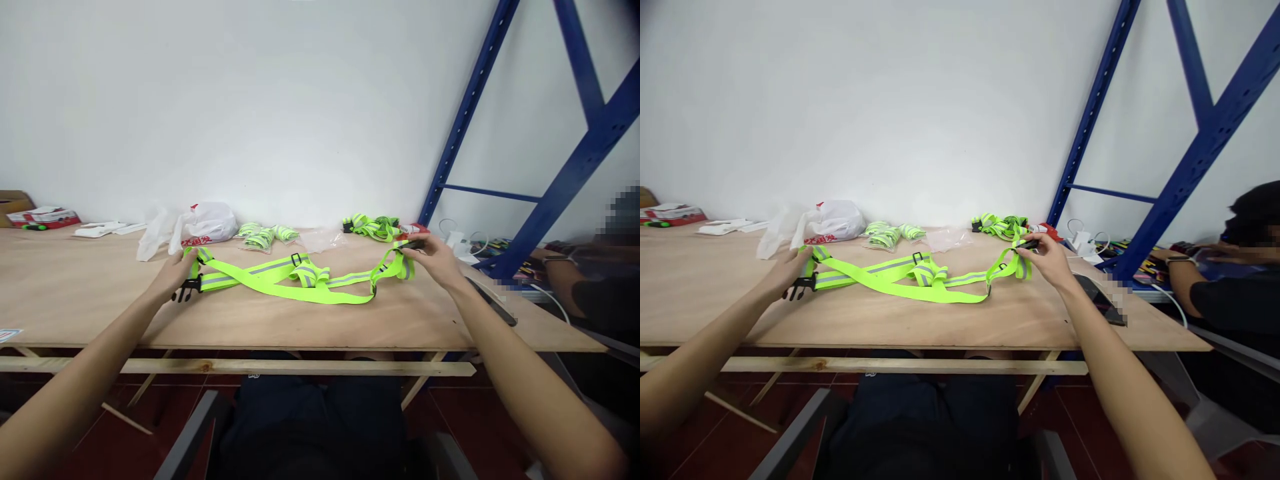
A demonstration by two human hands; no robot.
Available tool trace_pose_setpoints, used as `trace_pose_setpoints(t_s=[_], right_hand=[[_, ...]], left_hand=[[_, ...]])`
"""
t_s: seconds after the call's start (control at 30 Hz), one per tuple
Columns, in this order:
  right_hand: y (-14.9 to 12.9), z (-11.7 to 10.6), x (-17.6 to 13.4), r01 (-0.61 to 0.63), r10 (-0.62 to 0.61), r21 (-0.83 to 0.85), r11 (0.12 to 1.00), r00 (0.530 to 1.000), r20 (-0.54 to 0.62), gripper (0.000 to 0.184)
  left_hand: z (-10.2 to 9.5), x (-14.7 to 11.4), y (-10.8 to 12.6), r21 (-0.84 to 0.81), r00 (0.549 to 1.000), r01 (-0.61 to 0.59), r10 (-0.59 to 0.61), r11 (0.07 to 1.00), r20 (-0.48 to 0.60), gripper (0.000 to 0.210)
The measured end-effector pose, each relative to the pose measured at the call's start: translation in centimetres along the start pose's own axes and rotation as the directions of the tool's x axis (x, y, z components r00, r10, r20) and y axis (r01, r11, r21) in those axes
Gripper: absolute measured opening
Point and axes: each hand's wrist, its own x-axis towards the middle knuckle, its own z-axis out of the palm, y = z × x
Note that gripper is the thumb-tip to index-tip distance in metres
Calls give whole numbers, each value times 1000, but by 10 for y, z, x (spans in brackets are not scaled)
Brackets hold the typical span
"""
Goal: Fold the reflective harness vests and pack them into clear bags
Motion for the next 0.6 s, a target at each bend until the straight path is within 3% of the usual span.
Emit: trace_pose_setpoints(t_s=[0.07, 0.13, 0.2, 0.27, 0.4, 0.5, 0.6], right_hand=[[-8, -14, -13, 19, -17, 41, 999, 998, -59, 40], [-15, -28, -29, 22, -18, 46, 999, 997, -76, 34], [-16, -42, -49, 14, -14, 1, 1000, 997, -72, 32], [-9, -55, -68, 4, -7, -61, 998, 999, -52, 32], [17, -74, -100, -53, 58, -242, 969, 998, 15, 34], [30, -81, -113, -66, 105, -345, 936, 990, 93, 41], [34, -82, -117, -39, 130, -431, 902, 974, 184, 49]], left_hand=[[-15, -2, -4, 278, 978, -177, 200, 944, -58, 41], [-28, -6, -10, 465, 938, -312, 347, 828, 12, 42], [-37, -11, -18, 538, 907, -390, 413, 747, 84, 42], [-43, -14, -25, 552, 896, -415, 430, 723, 110, 43], [-54, -19, -23, 516, 927, -373, 323, 771, 188, 48], [-65, -20, -1, 585, 942, -309, 155, 750, 299, 55], [-73, -17, 24, 681, 920, -252, -49, 688, 390, 63]])
